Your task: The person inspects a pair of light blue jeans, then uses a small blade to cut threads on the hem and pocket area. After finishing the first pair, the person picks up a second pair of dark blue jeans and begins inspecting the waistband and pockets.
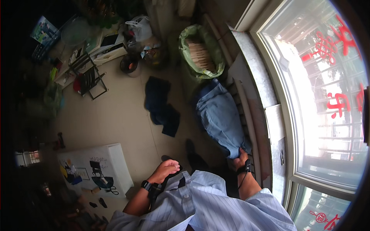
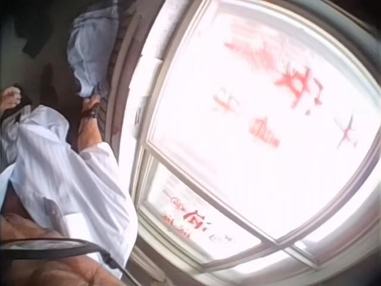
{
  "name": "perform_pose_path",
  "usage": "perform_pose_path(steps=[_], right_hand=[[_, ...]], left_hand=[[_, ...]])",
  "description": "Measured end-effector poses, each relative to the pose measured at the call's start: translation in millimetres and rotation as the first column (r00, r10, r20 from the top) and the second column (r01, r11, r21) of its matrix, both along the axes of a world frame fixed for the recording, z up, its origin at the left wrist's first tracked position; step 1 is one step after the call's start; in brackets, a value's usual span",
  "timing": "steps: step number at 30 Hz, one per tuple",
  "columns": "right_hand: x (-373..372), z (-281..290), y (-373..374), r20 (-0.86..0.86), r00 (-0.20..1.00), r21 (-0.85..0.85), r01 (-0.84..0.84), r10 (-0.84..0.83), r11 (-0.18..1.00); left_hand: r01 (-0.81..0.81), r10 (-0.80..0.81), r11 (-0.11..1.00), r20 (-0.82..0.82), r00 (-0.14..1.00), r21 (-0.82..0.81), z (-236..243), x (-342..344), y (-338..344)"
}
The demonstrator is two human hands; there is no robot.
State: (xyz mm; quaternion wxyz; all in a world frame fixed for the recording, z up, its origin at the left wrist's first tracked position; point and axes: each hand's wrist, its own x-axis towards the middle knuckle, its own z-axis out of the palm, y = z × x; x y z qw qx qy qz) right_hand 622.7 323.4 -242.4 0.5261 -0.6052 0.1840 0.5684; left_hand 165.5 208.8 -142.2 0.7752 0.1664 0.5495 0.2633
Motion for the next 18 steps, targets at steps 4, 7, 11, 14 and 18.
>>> perform_pose_path(steps=[4,7,11,14,18], right_hand=[[7,14,-11,0.352,0.876,0.196,-0.412,0.329,0.89],[-29,77,16,0.16,0.917,0.303,-0.397,0.364,0.866],[-78,155,50,0.206,0.809,0.421,-0.582,0.551,0.696],[-104,181,80,0.233,0.752,0.467,-0.643,0.617,0.607],[-139,188,108,0.207,0.688,0.481,-0.691,0.696,0.54]], left_hand=[[-0.007,0.007,1.0,0.012,1.0,-0.001,-5,-1,0],[-0.04,0.04,0.999,0.001,0.999,-0.02,-5,-1,0],[-0.078,0.078,0.997,-0.021,0.997,-0.003,2,-5,5],[-0.125,0.125,0.992,-0.023,0.992,-0.005,-1,-5,9],[-0.188,0.187,0.982,-0.057,0.981,-0.01,-3,-10,3]])
